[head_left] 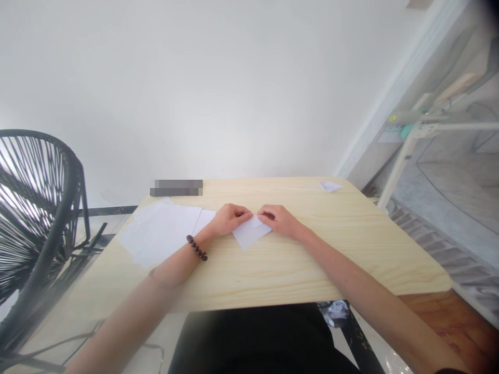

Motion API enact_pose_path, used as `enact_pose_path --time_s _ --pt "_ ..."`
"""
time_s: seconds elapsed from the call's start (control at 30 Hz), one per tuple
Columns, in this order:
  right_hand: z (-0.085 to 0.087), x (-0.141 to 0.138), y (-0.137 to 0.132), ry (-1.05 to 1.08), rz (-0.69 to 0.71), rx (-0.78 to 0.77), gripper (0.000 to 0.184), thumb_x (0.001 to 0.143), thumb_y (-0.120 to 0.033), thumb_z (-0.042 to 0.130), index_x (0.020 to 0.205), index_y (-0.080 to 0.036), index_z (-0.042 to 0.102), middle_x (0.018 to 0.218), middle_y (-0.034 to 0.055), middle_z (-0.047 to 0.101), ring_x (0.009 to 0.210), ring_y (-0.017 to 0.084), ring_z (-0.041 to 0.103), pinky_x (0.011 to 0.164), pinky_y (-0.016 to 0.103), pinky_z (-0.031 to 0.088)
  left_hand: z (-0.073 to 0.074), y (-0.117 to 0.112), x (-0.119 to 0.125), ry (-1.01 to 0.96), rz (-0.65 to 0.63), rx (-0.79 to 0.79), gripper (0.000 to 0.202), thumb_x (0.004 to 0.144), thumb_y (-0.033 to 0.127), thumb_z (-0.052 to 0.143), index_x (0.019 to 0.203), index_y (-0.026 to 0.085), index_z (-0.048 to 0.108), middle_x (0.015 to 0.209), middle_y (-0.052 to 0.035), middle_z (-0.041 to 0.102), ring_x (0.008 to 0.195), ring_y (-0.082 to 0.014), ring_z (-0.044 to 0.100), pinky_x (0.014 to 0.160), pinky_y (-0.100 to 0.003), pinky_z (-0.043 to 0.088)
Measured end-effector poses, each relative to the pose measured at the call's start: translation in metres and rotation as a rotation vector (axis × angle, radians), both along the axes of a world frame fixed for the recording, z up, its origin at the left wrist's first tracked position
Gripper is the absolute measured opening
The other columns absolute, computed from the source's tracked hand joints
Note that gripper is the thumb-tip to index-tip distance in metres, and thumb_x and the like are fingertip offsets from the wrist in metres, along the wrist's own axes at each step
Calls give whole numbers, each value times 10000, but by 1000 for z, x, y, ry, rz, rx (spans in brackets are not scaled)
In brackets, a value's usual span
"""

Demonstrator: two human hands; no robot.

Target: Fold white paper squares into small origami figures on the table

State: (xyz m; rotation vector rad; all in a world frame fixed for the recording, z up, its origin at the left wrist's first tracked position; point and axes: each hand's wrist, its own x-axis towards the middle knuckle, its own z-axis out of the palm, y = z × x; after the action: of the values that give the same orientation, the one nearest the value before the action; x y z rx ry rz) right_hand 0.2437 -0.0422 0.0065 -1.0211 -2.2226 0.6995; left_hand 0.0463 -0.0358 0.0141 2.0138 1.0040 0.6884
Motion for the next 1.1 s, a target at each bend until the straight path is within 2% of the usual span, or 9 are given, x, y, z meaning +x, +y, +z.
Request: enact_pose_path --time_s 0.17,0.4,0.57,0.7,0.87,1.1 --pt "4 11 5 -42 29 -80 150 745 -223 419 683 -144 530 625 -19 484 563 75 395 522 195 295 2 2 -1 -55 10 -112 351 748 414 461 747 102 621 638 -20 572 527 -94 458 451 -190 321" --pt "4 17 6 -77 37 -162 159 736 -233 422 665 -145 534 585 -27 477 530 71 382 499 195 287 4 1 -1 -81 16 -181 320 731 402 487 728 109 615 630 -19 566 528 -93 460 452 -188 322" --pt "4 15 2 -43 38 -178 198 753 -285 429 689 -137 544 598 -20 486 540 74 387 507 196 295 6 0 0 -33 19 -161 330 706 426 513 772 121 624 652 -21 587 551 -104 481 461 -189 334" --pt "5 15 2 -5 72 -249 207 762 -301 426 708 -138 542 613 -17 488 543 75 393 514 197 307 9 -2 1 -15 13 -132 339 717 425 495 782 121 631 692 -31 608 579 -114 496 484 -195 353" --pt "6 17 5 27 124 -337 176 754 -249 414 745 -141 553 625 -15 500 543 78 405 523 201 323 11 -3 1 -38 22 -189 343 718 423 490 768 116 633 656 -28 598 549 -109 491 464 -195 344" --pt "9 20 5 20 138 -363 161 737 -237 430 736 -141 559 609 -19 506 541 75 402 530 202 321 7 0 0 -43 34 -235 353 708 437 504 779 117 632 663 -35 614 559 -118 516 458 -196 352"
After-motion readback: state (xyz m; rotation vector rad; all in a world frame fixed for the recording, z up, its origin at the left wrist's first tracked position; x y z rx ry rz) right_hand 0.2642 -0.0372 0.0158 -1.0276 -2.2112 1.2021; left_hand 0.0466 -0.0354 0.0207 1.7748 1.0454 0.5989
